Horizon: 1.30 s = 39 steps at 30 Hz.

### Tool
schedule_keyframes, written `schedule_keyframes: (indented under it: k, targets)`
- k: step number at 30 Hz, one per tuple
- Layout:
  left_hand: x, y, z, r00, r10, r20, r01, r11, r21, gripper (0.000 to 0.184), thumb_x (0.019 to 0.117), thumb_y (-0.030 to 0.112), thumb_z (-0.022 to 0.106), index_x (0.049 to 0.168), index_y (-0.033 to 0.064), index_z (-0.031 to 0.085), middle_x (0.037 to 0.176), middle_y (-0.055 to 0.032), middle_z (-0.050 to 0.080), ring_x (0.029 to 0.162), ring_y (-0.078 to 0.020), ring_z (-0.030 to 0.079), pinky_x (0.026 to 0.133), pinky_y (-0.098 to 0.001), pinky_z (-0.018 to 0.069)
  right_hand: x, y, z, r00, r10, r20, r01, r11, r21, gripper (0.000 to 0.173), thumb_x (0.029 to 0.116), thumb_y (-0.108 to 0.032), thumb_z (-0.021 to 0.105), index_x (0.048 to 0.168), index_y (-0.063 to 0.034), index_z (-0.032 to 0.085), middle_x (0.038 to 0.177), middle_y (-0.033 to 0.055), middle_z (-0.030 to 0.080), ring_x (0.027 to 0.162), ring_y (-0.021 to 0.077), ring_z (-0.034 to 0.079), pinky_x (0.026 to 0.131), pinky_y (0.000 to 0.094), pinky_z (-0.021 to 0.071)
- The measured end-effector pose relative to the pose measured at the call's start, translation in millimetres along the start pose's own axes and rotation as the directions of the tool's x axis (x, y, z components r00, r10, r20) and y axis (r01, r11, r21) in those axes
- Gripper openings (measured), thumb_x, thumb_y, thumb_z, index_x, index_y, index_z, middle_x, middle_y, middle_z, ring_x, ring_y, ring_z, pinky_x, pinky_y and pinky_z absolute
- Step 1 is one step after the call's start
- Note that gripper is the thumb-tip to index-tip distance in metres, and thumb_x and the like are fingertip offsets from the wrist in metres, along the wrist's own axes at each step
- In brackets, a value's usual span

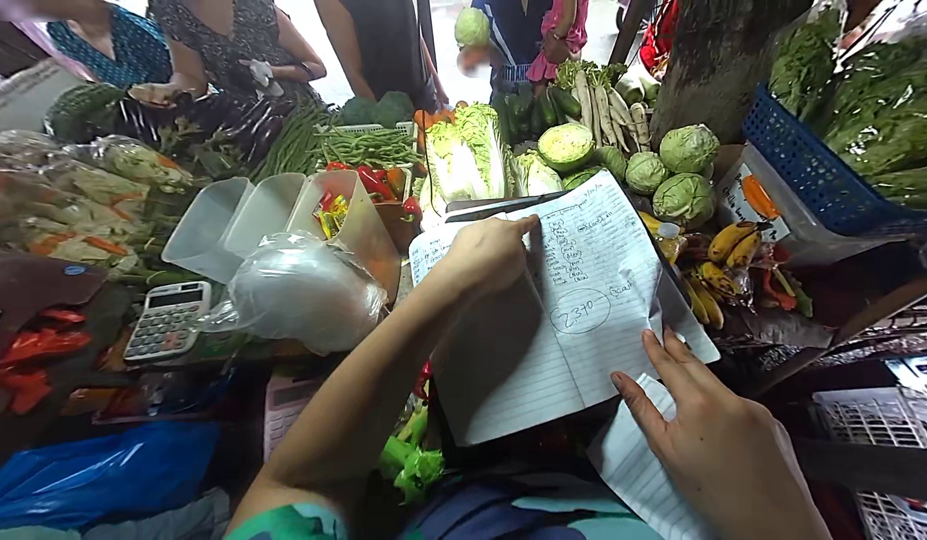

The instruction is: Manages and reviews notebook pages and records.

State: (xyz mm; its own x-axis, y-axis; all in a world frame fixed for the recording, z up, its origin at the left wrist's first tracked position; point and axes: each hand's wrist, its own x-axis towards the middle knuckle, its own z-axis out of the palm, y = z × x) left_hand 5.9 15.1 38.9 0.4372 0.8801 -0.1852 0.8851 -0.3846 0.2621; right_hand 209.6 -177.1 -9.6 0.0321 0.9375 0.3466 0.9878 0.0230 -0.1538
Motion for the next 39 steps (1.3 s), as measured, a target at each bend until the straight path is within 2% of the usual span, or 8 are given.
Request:
schedule_keyframes:
  k: [10, 20, 22, 24, 27, 32, 35, 39]
  targets:
    - [-36.1, -2.8, 42.8, 0.940, 0.117, -0.321, -0.126, 0.992, -0.008, 0.040, 0.1037, 0.014, 0.048, 0.138, 0.0241, 0.066, 0.075, -0.0078, 0.069, 0.071, -0.0289, 0.068, 0.059, -0.0489, 0.0510, 3.6, -0.6, 1.2, 1.000, -0.010, -0.021, 0.010, 1.000, -0.001, 0.059, 0.1001, -0.049, 0.052, 0.128, -0.0015, 0.072, 0.134, 0.0180, 0.068, 0.074, 0.0305, 0.075, 0.053, 0.0436, 0.0556]
    - [-70.5, 7.5, 58.7, 0.902, 0.244, -0.356, -0.305, 0.944, -0.127, 0.034, 0.1040, 0.018, 0.046, 0.126, 0.0170, 0.072, 0.081, -0.0075, 0.066, 0.072, -0.0233, 0.066, 0.063, -0.0419, 0.0524, 6.5, -2.2, -5.6, 0.995, -0.034, -0.096, 0.040, 0.998, 0.057, 0.055, 0.0983, -0.047, 0.057, 0.128, -0.0035, 0.072, 0.128, 0.0164, 0.071, 0.086, 0.0281, 0.077, 0.060, 0.0414, 0.0582]
    - [-77.4, 9.8, 52.1, 0.924, 0.193, -0.329, -0.322, 0.857, -0.401, 0.040, 0.1092, 0.032, 0.039, 0.124, 0.0089, 0.068, 0.092, -0.0053, 0.064, 0.077, -0.0147, 0.061, 0.070, -0.0336, 0.0519, 6.7, -7.4, -15.1, 0.968, -0.188, -0.166, 0.213, 0.965, 0.150, 0.044, 0.0998, -0.036, 0.060, 0.128, -0.0048, 0.072, 0.124, 0.0130, 0.074, 0.092, 0.0218, 0.076, 0.066, 0.0331, 0.0585]
    - [-85.1, 9.9, 47.2, 0.933, 0.116, -0.341, -0.338, 0.610, -0.717, 0.042, 0.1072, 0.042, 0.044, 0.121, 0.0085, 0.064, 0.094, 0.0035, 0.065, 0.079, -0.0019, 0.063, 0.072, -0.0214, 0.0543, 7.4, -14.2, -18.7, 0.891, -0.423, -0.165, 0.453, 0.847, 0.278, 0.034, 0.1041, -0.029, 0.058, 0.127, -0.0083, 0.072, 0.126, 0.0063, 0.074, 0.080, 0.0162, 0.073, 0.061, 0.0291, 0.0546]
    - [-92.0, 5.8, 51.9, 0.890, -0.119, -0.441, -0.389, 0.307, -0.869, 0.018, 0.0966, 0.016, 0.067, 0.112, 0.0077, 0.066, 0.091, 0.0052, 0.073, 0.084, -0.0022, 0.071, 0.080, -0.0244, 0.0609, 13.2, -23.4, -11.2, 0.758, -0.630, -0.166, 0.641, 0.675, 0.366, 0.030, 0.1064, -0.023, 0.054, 0.130, -0.0165, 0.070, 0.138, 0.0001, 0.068, 0.062, 0.0127, 0.063, 0.050, 0.0278, 0.0456]
    - [-115.1, -35.0, 59.5, 0.867, -0.276, -0.416, -0.280, 0.422, -0.862, 0.028, 0.0949, 0.006, 0.066, 0.122, 0.0037, 0.061, 0.099, 0.0002, 0.075, 0.091, -0.0055, 0.073, 0.085, -0.0266, 0.0620, 18.0, -15.3, -17.1, 0.846, -0.523, -0.105, 0.509, 0.734, 0.450, 0.035, 0.1062, -0.028, 0.058, 0.137, -0.0156, 0.067, 0.139, 0.0089, 0.066, 0.086, 0.0152, 0.074, 0.061, 0.0290, 0.0550]
    - [-132.0, -45.6, 55.5, 0.909, -0.295, -0.294, -0.207, 0.292, -0.934, 0.019, 0.1038, 0.006, 0.053, 0.121, 0.0015, 0.061, 0.097, -0.0003, 0.074, 0.089, -0.0047, 0.072, 0.083, -0.0247, 0.0608, 21.5, -14.1, -9.8, 0.871, -0.488, -0.061, 0.461, 0.767, 0.445, 0.040, 0.1042, -0.029, 0.061, 0.137, -0.0070, 0.066, 0.135, 0.0135, 0.068, 0.104, 0.0164, 0.073, 0.076, 0.0279, 0.0582]
    - [-137.0, -59.1, 61.8, 0.931, -0.290, -0.223, -0.188, 0.143, -0.972, 0.026, 0.1040, 0.001, 0.051, 0.129, -0.0021, 0.056, 0.100, -0.0051, 0.074, 0.088, -0.0087, 0.073, 0.084, -0.0268, 0.0613, 24.0, -15.7, -3.6, 0.857, -0.508, 0.085, 0.420, 0.785, 0.455, 0.050, 0.1014, -0.040, 0.064, 0.139, -0.0071, 0.065, 0.138, 0.0146, 0.066, 0.109, 0.0227, 0.073, 0.079, 0.0355, 0.0594]
